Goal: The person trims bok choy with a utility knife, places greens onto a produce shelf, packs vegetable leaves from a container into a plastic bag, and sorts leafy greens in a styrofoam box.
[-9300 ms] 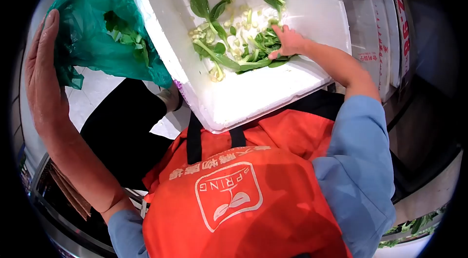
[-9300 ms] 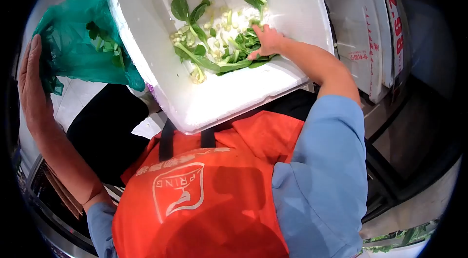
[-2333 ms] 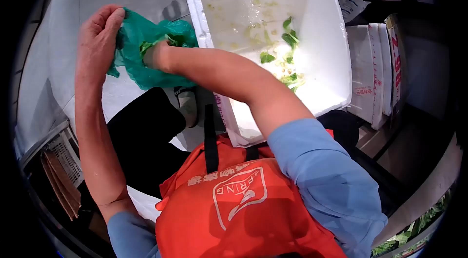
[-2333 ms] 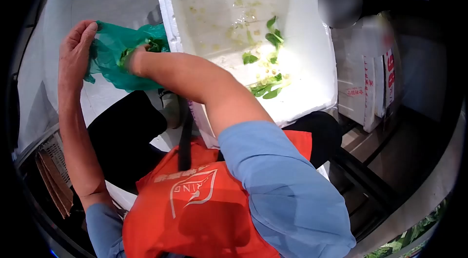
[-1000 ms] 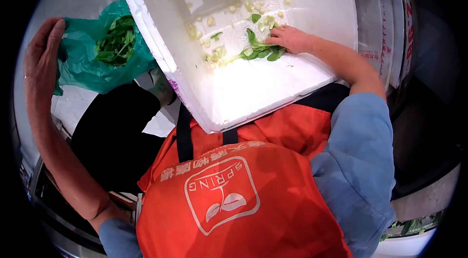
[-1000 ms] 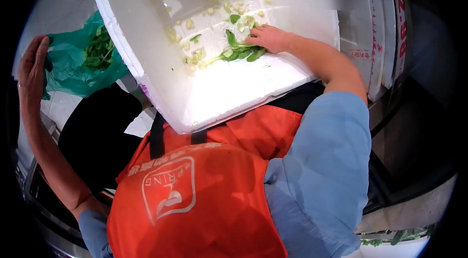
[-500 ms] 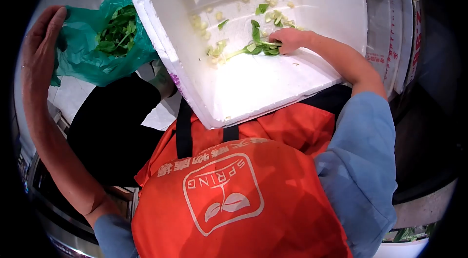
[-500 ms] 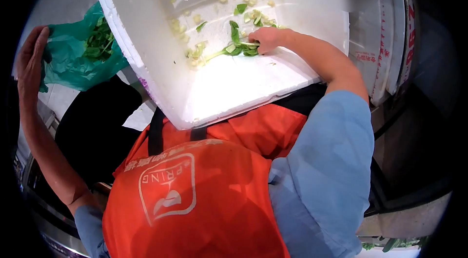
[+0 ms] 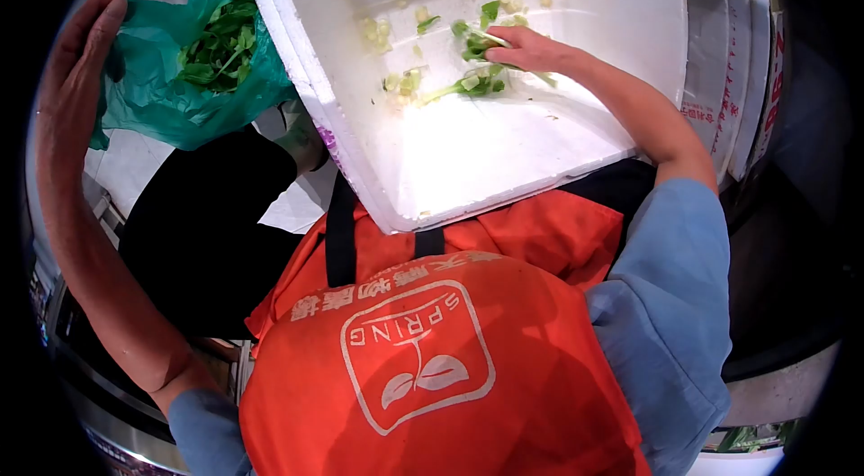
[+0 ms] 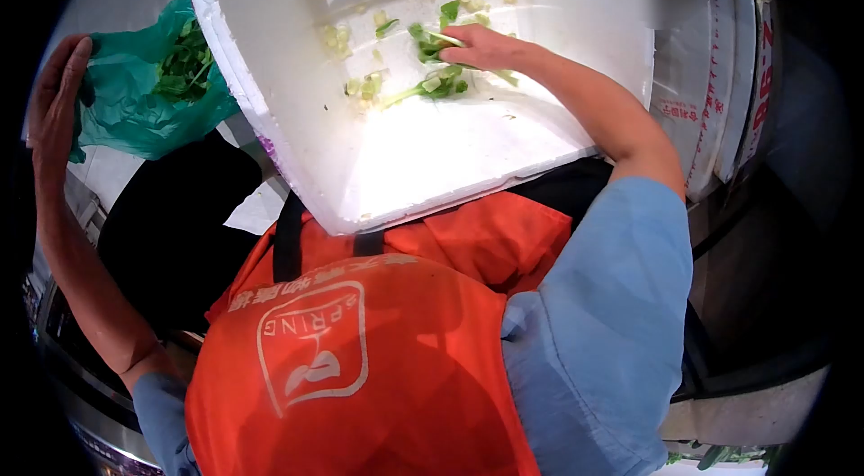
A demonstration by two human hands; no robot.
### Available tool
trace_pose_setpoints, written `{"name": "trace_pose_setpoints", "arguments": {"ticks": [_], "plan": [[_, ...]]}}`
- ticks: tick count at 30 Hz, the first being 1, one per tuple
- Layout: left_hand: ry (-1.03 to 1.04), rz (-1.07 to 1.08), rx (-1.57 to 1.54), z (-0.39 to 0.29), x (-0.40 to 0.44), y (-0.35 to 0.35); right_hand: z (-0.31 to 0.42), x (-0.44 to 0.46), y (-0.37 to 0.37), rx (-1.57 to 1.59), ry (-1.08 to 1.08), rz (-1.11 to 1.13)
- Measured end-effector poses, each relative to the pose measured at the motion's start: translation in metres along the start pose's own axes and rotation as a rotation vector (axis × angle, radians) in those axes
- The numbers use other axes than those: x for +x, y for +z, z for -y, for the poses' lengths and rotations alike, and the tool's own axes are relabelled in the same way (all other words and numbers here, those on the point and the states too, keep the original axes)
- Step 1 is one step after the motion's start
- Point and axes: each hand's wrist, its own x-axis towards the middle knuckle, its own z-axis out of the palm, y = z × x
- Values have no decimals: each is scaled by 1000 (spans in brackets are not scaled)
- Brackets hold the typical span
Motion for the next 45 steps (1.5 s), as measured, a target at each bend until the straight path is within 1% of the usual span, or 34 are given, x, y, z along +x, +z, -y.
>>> {"name": "trace_pose_setpoints", "arguments": {"ticks": [1, 3, 4, 7, 10, 12, 13, 15, 16, 18, 21, 24, 27, 28, 31, 34, 38, 41, 44, 45], "plan": [[1, 15, -1, -2, 0, 0, 3, 9, 6, 55, -23, -12], [5, 43, 1, -7, 0, 0, 42, 14, 22, -379, 39, 49], [28, 56, 21, -8, 0, -2, 28, 21, 39, -525, -138, -4], [61, 94, 62, -7, 0, -5, 7, 43, 80, -814, -206, 54], [21, 123, 49, -8, 0, -6, 4, 49, 93, -941, -208, 68], [-13, 161, -7, -13, 2, -6, 15, 41, 83, -894, -173, 67], [5, 133, 12, -14, 2, -6, 21, 42, 76, -874, -160, 60], [29, 85, 53, -13, -4, -3, 13, 37, 59, -616, -267, -171], [48, 26, 2, -16, -6, 1, 6, 34, 54, -480, -313, -275], [27, 34, -8, -17, -5, -1, 34, 28, 19, -232, 109, -179], [49, 22, -6, -22, -7, 1, 27, 24, -22, -188, 124, -385], [57, 56, -6, -26, -5, 1, 20, 24, -21, -493, 89, -408], [37, 59, 14, -26, -5, 1, 4, 35, -2, -618, 2, -497], [37, 48, 19, -27, -6, 0, 0, 39, -4, -650, 41, -445], [40, 56, -5, -29, -7, 0, 1, 41, -10, -583, 34, -477], [59, 35, -19, -32, -7, 0, 14, 28, -7, -429, -56, -521], [85, 50, -10, -33, -7, -5, 17, 40, 20, -624, -101, -336], [46, -59, -36, -34, -12, -8, 14, 52, 24, -790, -166, -283], [61, -183, -193, -24, -16, -14, 36, 40, 6, -638, -182, -311], [70, -204, -264, -17, -14, -16, 48, 35, -2, -586, -198, -369]]}}
